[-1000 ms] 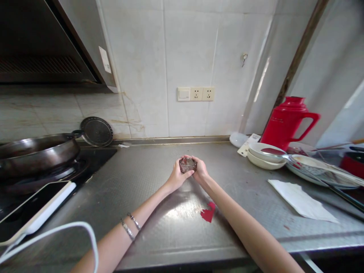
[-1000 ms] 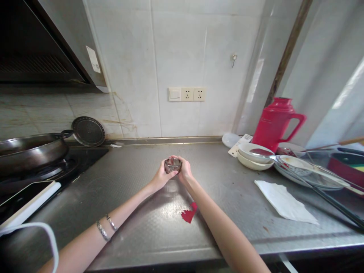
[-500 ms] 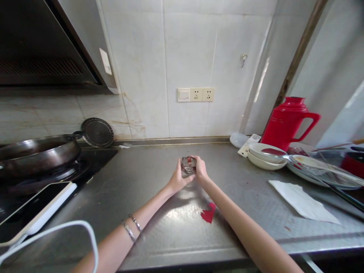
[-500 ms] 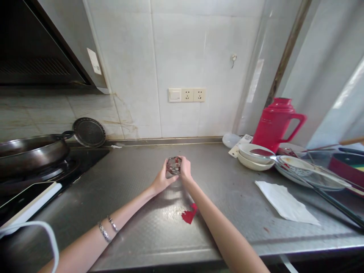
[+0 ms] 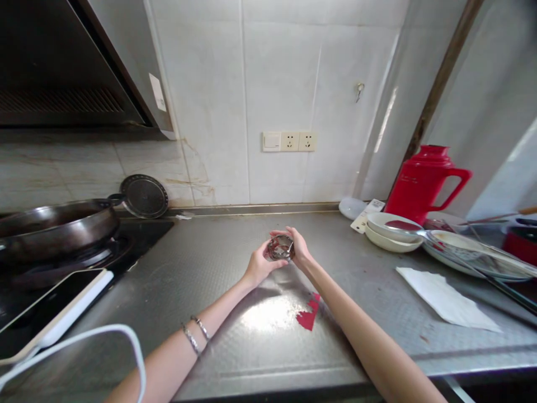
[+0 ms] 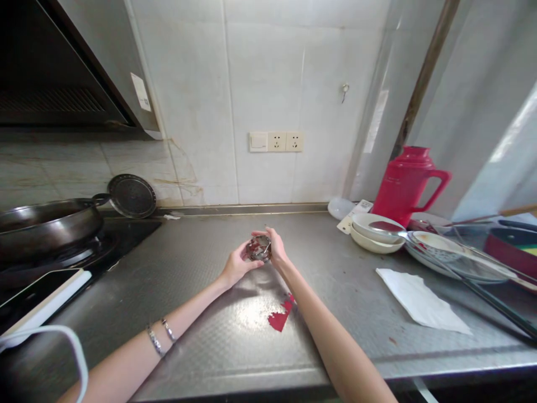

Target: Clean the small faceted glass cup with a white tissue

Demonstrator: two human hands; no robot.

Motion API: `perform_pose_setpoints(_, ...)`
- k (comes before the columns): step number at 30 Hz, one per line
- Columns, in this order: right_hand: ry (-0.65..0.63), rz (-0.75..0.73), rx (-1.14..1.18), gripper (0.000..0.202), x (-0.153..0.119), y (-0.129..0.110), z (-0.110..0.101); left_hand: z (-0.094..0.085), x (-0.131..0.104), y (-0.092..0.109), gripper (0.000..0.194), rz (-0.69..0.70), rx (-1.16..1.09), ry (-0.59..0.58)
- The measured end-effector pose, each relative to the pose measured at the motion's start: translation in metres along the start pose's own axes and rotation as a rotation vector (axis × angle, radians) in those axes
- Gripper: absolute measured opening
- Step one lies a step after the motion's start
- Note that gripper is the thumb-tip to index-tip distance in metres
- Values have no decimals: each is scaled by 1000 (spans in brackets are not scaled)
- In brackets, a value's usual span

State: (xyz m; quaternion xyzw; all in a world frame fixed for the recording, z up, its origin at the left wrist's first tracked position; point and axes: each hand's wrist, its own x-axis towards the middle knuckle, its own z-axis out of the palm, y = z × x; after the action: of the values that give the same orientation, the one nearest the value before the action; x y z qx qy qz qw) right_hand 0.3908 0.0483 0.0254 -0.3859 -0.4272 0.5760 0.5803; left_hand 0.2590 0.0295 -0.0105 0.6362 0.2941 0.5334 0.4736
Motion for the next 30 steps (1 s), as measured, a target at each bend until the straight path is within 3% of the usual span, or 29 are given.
perform_pose_setpoints(4,104,-130,-81,49,2,1,4,4,-1,9,70,6,-12,66)
perform_pose_setpoints(9,266,-268,-177,46,-1,5,11,1,4,15,59,50,146,135)
perform_pose_setpoints(15,332,-327,-247,39,-10,12,24,-2,9,11,64,16,224,312)
perform_pose_setpoints(19,349,-234,-109,34,-9,18,27,8,2,6,68,36,202,393)
perform_pose_setpoints(23,350,-131,-21,38,0,20,17,20,-8,4,78,44,140,271)
perform_pose_setpoints(26,332,-81,36,39,7,13,6,23,-9,6,70,48,105,190)
perform_pose_setpoints(30,233,-9,89,37,6,-1,1,17,-2,11,68,12,136,208)
